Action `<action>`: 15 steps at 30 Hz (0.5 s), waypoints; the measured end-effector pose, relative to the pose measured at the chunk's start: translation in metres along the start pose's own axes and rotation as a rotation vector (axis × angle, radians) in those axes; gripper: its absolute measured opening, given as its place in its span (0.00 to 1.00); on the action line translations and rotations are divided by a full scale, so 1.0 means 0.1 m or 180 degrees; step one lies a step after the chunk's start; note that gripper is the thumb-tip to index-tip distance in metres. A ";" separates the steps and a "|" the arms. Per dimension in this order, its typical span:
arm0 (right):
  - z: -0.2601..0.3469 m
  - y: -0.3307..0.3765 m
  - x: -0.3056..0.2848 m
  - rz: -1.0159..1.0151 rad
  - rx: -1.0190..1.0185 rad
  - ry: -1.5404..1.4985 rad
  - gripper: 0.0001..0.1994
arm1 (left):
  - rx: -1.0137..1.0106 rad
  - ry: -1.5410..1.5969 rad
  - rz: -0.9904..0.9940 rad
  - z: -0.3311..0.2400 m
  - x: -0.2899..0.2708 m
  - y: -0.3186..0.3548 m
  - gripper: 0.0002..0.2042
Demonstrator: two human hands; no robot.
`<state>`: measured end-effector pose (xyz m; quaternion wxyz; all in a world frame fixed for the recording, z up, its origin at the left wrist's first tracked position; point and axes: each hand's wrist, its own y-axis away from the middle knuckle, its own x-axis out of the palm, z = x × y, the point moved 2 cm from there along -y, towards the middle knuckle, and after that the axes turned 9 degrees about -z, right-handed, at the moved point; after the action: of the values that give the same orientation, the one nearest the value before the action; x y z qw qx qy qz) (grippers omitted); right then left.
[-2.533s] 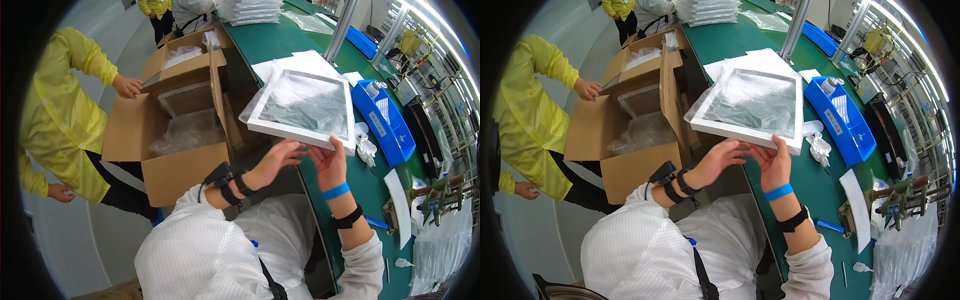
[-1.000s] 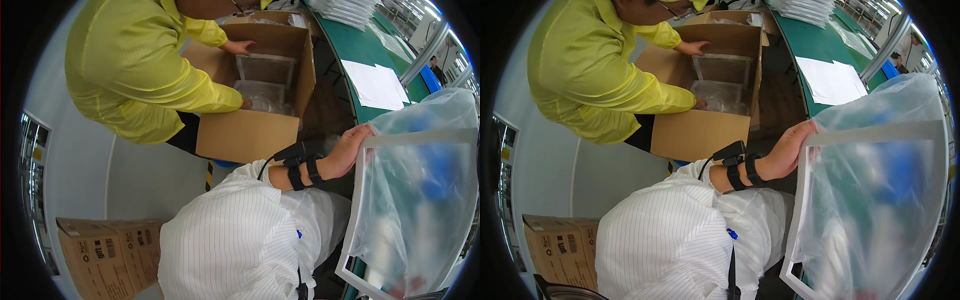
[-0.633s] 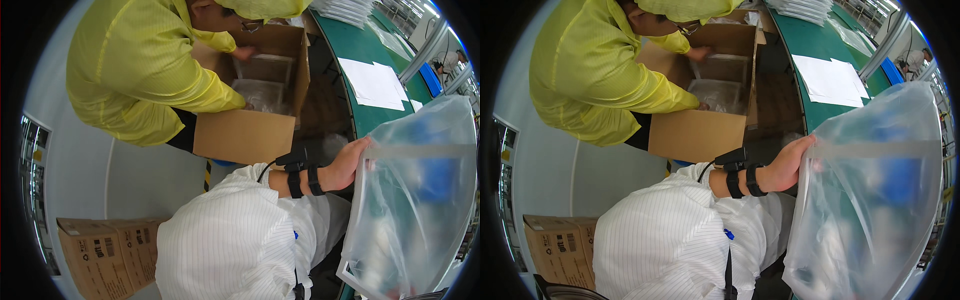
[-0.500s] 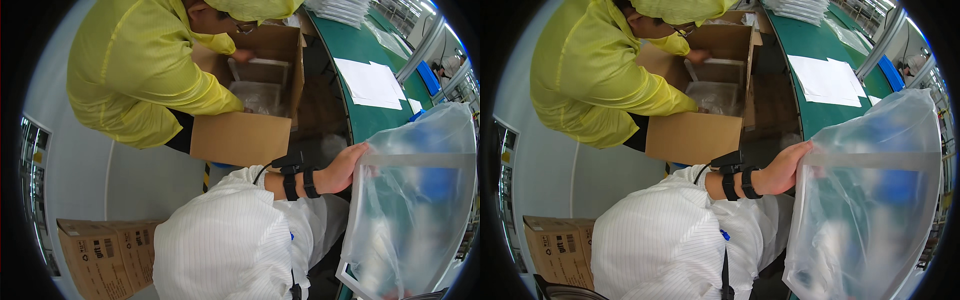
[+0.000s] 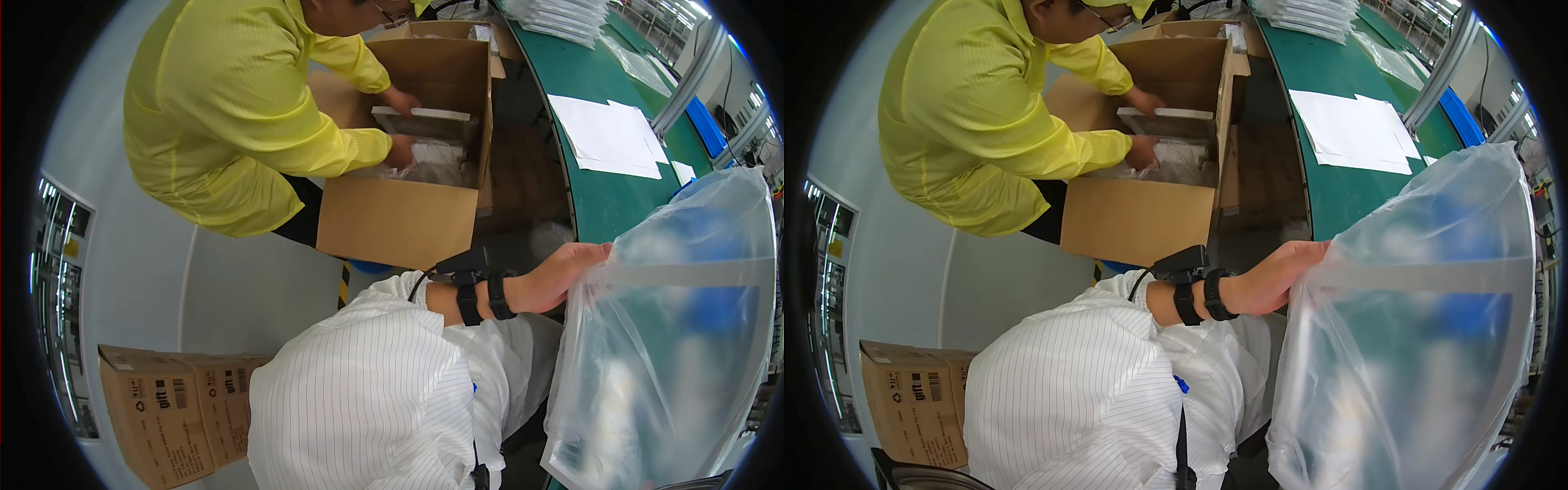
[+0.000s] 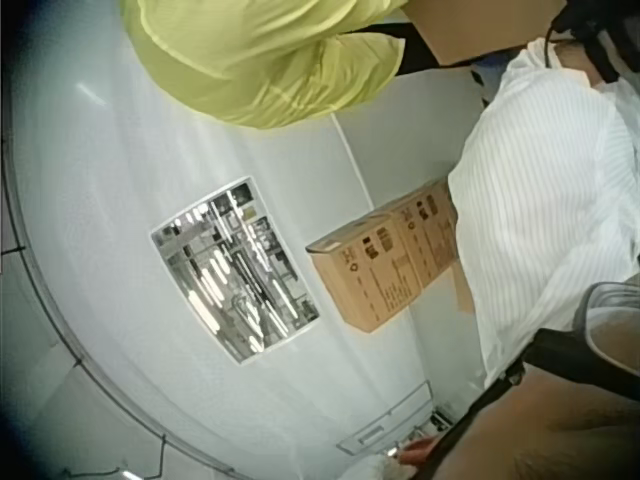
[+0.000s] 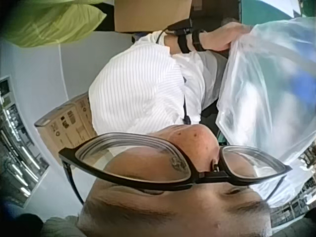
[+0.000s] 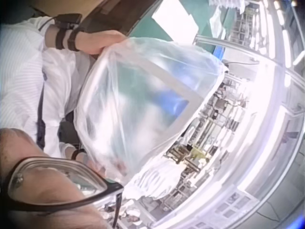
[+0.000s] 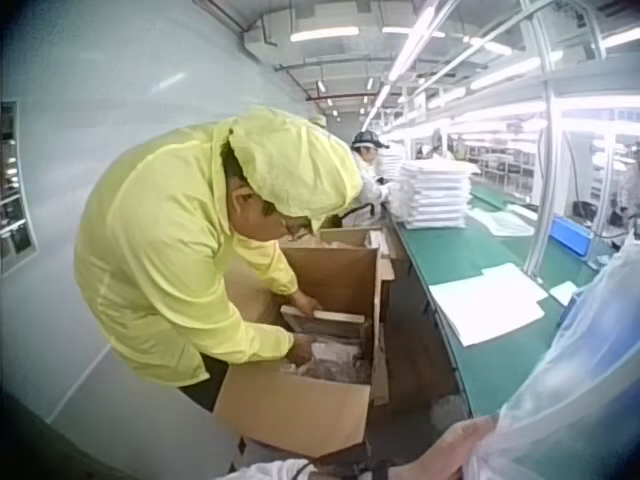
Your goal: Assembling a white plastic frame by using a manual press, applying adhesive from a bottle, and cleaning with a wipe before packing.
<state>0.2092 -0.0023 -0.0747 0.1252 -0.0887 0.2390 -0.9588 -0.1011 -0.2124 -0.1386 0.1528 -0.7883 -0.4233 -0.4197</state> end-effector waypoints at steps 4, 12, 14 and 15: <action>-0.01 -0.01 -0.03 -0.0034 -0.0023 0.0015 0.33 | 0.0350 -0.0585 0.0643 -0.03 -0.01 -0.03 0.19; -0.01 -0.01 -0.10 0.0006 -0.0080 -0.0033 0.32 | 0.0560 -0.0928 0.0751 -0.01 -0.08 0.06 0.20; 0.03 0.03 -0.13 -0.0008 -0.0116 -0.0027 0.32 | 0.0456 -0.0523 0.0801 -0.01 -0.11 0.10 0.20; 0.07 0.04 -0.18 -0.0074 -0.0134 -0.0019 0.32 | 0.0411 -0.0514 0.0850 0.00 -0.11 0.08 0.20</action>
<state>0.2287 -0.0038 -0.0730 0.1128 -0.0970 0.2577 -0.9547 -0.0975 -0.2227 -0.1462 0.2230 -0.8572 -0.3518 -0.3029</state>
